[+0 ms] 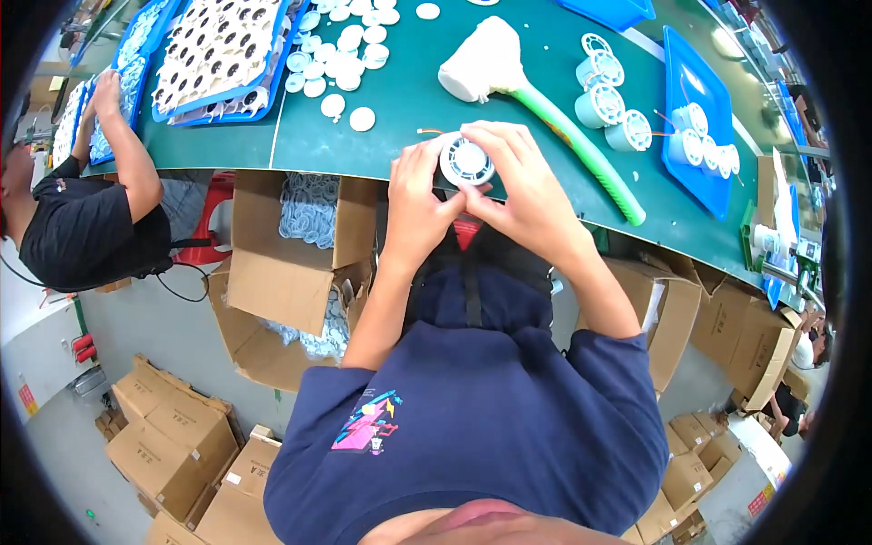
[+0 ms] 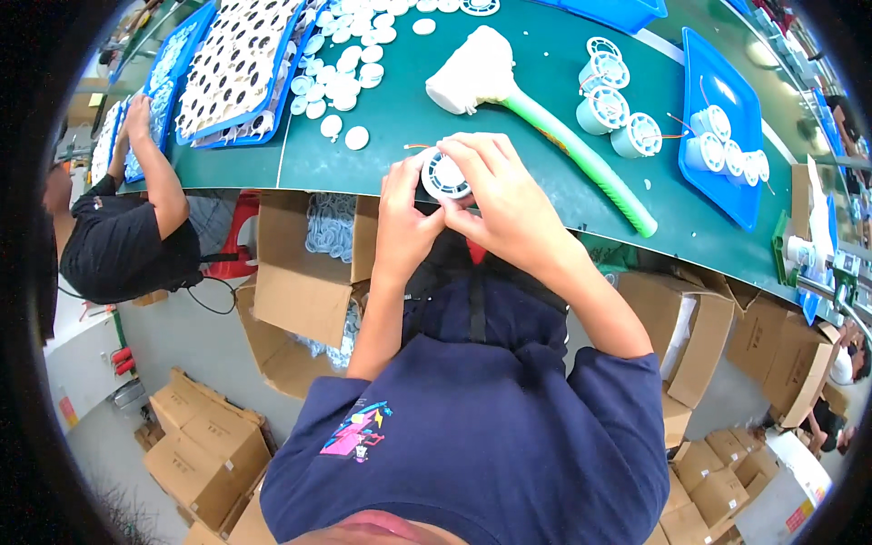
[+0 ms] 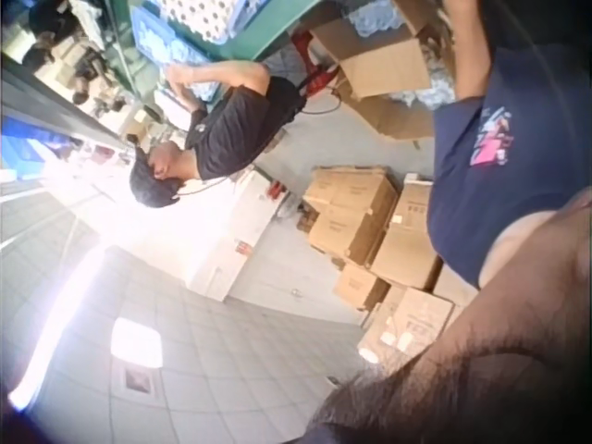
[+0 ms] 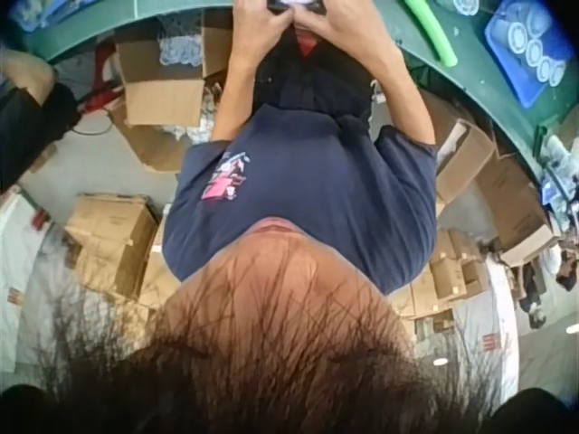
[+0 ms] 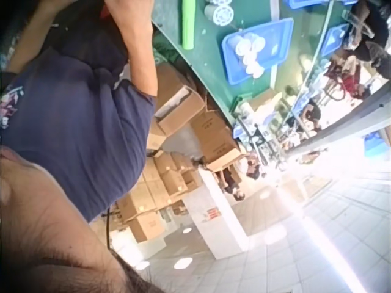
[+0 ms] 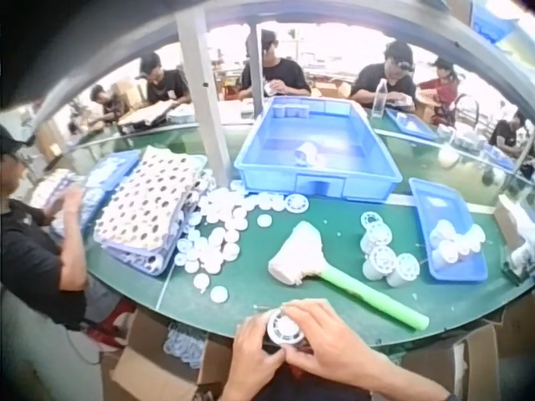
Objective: Assembling small circular electronic modules using a rubber mallet and manual dexterity on an assembly line.
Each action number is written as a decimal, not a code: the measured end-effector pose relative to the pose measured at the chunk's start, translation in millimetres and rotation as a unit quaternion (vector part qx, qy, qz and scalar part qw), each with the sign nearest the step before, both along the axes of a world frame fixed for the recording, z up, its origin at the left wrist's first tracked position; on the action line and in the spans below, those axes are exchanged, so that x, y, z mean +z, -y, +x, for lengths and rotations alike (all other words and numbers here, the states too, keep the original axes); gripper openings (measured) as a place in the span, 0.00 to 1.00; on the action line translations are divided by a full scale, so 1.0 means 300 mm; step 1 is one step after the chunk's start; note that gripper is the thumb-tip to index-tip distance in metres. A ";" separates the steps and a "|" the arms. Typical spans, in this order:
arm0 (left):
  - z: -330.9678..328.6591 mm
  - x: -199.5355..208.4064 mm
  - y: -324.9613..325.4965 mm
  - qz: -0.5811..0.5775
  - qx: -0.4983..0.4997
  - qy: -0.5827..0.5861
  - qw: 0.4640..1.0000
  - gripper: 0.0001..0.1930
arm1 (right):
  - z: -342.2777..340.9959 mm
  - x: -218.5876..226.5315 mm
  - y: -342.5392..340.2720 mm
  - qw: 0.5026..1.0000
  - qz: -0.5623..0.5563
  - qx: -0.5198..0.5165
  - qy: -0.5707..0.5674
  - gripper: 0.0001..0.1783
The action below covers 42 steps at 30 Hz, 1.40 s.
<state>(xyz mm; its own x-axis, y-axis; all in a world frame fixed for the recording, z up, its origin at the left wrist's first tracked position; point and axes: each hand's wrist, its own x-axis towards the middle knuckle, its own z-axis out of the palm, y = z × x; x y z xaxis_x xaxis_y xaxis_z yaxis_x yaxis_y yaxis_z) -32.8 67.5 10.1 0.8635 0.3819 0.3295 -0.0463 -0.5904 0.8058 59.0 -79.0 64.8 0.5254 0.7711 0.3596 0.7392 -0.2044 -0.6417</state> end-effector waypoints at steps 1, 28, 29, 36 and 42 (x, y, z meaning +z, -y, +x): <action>0.000 0.000 0.001 -0.001 -0.001 -0.001 1.000 0.31 | 0.000 -0.002 0.002 1.000 0.001 0.001 0.002 0.34; -0.002 -0.011 0.008 0.019 0.009 0.003 1.000 0.31 | -0.022 0.008 -0.006 1.000 0.000 0.004 0.001 0.34; -0.002 -0.011 0.009 0.024 0.011 0.005 1.000 0.31 | -0.019 0.006 -0.004 1.000 -0.001 0.004 0.002 0.34; -0.002 -0.017 0.014 0.036 -0.007 -0.005 0.999 0.34 | -0.010 0.011 -0.001 1.000 -0.010 0.013 -0.002 0.34; 0.003 -0.071 0.098 0.037 0.073 0.107 0.991 0.36 | -0.013 0.032 -0.015 0.999 -0.021 0.005 -0.042 0.30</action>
